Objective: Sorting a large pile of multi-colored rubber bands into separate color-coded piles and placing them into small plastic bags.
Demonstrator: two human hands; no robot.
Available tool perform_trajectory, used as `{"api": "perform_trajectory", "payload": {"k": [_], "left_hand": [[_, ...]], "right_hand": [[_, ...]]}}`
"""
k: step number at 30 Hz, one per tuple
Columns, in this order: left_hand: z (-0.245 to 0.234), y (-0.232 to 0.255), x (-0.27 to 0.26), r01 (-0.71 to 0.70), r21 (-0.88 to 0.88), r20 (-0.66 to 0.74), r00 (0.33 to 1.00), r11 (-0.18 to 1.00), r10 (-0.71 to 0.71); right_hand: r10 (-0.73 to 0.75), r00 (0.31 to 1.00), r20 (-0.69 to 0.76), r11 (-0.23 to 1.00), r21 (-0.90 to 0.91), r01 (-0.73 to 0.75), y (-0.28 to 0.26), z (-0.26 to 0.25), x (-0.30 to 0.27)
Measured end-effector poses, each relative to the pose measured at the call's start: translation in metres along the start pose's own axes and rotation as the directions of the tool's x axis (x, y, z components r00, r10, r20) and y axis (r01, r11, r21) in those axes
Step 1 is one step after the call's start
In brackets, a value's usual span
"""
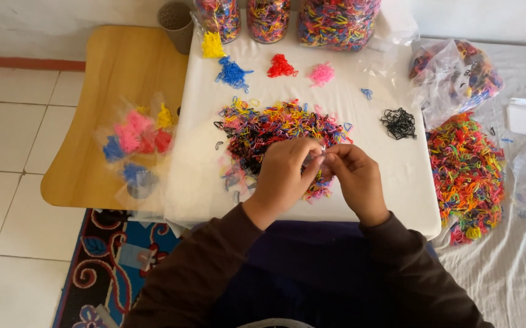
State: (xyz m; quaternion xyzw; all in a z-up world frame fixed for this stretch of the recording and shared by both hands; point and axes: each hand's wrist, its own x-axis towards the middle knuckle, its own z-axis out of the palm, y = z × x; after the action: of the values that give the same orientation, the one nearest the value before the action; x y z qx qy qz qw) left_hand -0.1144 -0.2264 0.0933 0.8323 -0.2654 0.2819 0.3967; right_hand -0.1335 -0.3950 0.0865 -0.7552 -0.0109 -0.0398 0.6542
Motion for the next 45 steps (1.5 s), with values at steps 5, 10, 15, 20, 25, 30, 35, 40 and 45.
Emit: {"api": "perform_trajectory", "payload": {"k": [5, 10, 15, 20, 25, 30, 35, 40, 45], "left_hand": [[-0.003, 0.010, -0.001, 0.158, -0.204, 0.010, 0.987, 0.966, -0.159], [-0.004, 0.005, -0.003, 0.353, -0.419, 0.090, 0.933, 0.836, -0.349], [-0.003, 0.000, -0.002, 0.403, -0.487, 0.135, 0.911, 0.775, -0.390], [0.003, -0.004, -0.006, 0.510, -0.614, 0.250, 0.849, 0.602, -0.465], [0.009, -0.006, -0.010, 0.606, -0.709, 0.387, 0.761, 0.360, -0.520], [0.003, -0.010, -0.005, 0.531, -0.462, 0.272, 0.847, 0.710, -0.457], [0.002, -0.011, -0.011, 0.252, -0.148, 0.092, 0.966, 0.956, -0.241], [-0.004, -0.003, -0.006, 0.068, 0.057, 0.045, 0.996, 0.996, -0.071], [0.005, -0.011, -0.009, -0.134, 0.080, 0.102, 0.987, 0.988, 0.126]], "right_hand": [[-0.055, 0.998, -0.019, 0.998, -0.009, 0.055, -0.013, 0.005, -0.006], [-0.077, 0.997, -0.019, 0.997, -0.012, 0.077, -0.020, 0.009, -0.008], [-0.198, 0.979, -0.049, 0.962, -0.199, 0.184, -0.003, -0.002, -0.002], [-0.075, 0.997, 0.005, 0.997, -0.001, 0.075, -0.010, -0.003, -0.002], [0.011, 0.999, 0.048, 0.999, 0.043, -0.013, -0.017, -0.002, -0.002], [0.056, 0.996, -0.073, 0.991, -0.121, -0.064, -0.010, 0.001, -0.001], [-0.309, 0.949, -0.065, 0.910, -0.312, 0.275, -0.002, -0.004, 0.000], [-0.554, 0.820, 0.145, 0.651, -0.538, 0.535, -0.008, 0.007, -0.002], [-0.312, 0.942, 0.121, 0.855, -0.398, 0.334, 0.029, -0.004, 0.001]]}}
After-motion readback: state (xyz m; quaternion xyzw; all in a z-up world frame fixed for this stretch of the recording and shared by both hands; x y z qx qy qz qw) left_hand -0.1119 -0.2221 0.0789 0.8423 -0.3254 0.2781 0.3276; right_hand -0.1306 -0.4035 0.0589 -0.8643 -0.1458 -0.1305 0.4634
